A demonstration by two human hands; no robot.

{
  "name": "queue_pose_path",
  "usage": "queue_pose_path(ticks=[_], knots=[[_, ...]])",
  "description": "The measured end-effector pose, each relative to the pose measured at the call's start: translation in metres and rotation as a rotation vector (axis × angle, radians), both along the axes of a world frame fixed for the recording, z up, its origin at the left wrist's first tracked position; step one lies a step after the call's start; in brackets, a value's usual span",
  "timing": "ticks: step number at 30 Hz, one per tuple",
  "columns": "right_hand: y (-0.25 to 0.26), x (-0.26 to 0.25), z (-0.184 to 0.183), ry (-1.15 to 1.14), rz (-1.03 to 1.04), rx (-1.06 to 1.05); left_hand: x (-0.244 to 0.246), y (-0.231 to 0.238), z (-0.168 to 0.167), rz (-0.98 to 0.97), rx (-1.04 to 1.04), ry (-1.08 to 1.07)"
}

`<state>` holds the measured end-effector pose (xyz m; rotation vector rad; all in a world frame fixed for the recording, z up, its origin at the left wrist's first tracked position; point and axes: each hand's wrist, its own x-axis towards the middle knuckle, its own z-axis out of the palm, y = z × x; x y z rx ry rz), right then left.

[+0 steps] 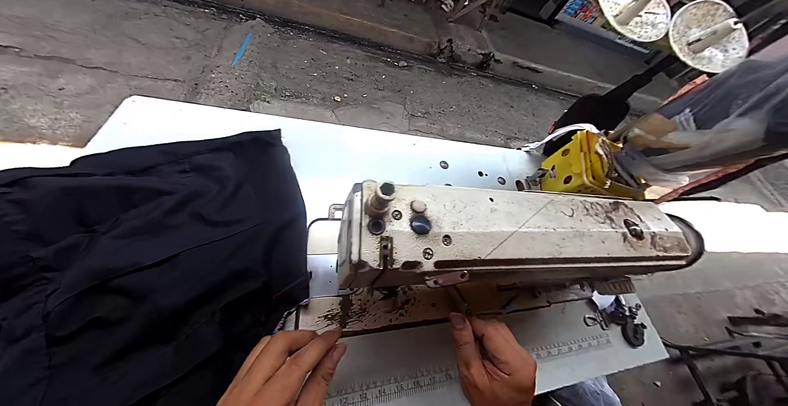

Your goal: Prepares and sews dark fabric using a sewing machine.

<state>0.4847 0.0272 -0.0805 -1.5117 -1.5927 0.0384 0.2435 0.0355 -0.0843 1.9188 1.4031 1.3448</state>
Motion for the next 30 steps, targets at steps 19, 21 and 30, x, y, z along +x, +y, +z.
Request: queue_pose_path(ticks=[19, 21, 30], knots=[[-0.023, 0.160, -0.031, -0.674, 0.052, -0.142, 0.042, -0.051, -0.064, -0.134, 0.016, 0.111], [-0.027, 0.140, -0.018, -0.614, 0.077, 0.000, 0.042, -0.047, -0.075, -0.052, 0.067, 0.069], [0.006, -0.041, 0.062, 0.130, 0.335, 0.042, 0.034, -0.044, -0.071, -0.149, -0.078, -0.017]])
